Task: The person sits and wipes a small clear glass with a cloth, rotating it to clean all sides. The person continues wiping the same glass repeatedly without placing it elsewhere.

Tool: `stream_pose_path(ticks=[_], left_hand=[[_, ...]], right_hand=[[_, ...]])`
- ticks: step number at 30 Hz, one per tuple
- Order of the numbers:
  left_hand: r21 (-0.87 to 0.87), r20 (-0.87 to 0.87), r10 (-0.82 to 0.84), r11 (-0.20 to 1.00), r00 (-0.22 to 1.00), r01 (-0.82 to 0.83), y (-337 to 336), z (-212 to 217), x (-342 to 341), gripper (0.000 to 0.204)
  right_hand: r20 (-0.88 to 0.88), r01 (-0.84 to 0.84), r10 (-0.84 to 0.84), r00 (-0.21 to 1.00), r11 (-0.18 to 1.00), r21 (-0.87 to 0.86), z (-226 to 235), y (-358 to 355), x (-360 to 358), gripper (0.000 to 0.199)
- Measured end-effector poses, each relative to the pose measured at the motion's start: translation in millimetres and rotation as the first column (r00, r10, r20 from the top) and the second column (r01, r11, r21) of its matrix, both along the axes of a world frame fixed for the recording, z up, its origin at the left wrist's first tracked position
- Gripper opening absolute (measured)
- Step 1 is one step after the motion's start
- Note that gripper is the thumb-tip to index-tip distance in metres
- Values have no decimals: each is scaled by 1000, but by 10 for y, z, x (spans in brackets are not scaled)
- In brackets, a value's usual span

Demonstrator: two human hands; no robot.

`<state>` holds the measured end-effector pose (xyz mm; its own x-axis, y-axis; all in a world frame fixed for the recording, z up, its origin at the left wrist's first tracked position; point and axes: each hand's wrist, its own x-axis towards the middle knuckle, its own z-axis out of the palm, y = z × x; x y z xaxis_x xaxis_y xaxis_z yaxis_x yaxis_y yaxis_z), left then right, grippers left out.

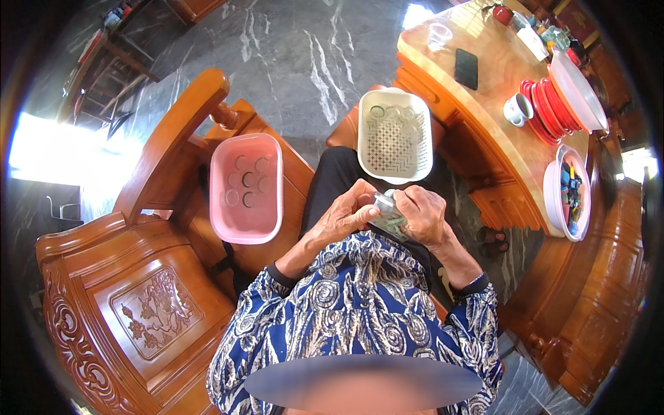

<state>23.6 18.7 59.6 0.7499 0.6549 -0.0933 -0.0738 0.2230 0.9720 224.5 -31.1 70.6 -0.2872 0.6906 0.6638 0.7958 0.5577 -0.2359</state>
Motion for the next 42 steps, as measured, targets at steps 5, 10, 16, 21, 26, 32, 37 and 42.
stream_pose_path(ticks=[5, 10, 16, 21, 26, 32, 37, 42], left_hand=[[-10, 147, 33, 999, 989, -32, -2, -36, 5, 44], [196, 97, 12, 980, 995, -31, 52, -22, -28, 53], [542, 45, 113, 832, 993, -120, 95, 29, 26, 49], [422, 21, 137, 897, 990, -133, 96, -78, -36, 46], [209, 69, 158, 963, 985, -169, 67, -79, -1, 41], [22, -77, 186, 982, 980, -185, 79, -20, -60, 35], [-121, -226, 96, 985, 969, -126, 78, 70, -64, 40], [-250, -141, 94, 960, 986, -128, 24, 34, -58, 36]], right_hand=[[-321, -19, -33, 946, 987, -158, -155, 42, -28, 22], [-602, -192, -210, 770, 824, -533, -164, 19, -71, 13], [-865, -763, -464, 190, 485, -427, -558, 27, -126, 13], [-851, -800, -474, 225, 409, -440, -469, 3, -186, 22], [-768, -591, -510, 387, 502, -631, -454, 3, -164, 15], [-368, -104, -94, 925, 869, -483, -174, -44, -107, 16], [45, 34, -28, 999, 990, -139, -9, -106, -74, 18], [37, 27, -25, 999, 997, -65, -66, -95, -46, 27]])
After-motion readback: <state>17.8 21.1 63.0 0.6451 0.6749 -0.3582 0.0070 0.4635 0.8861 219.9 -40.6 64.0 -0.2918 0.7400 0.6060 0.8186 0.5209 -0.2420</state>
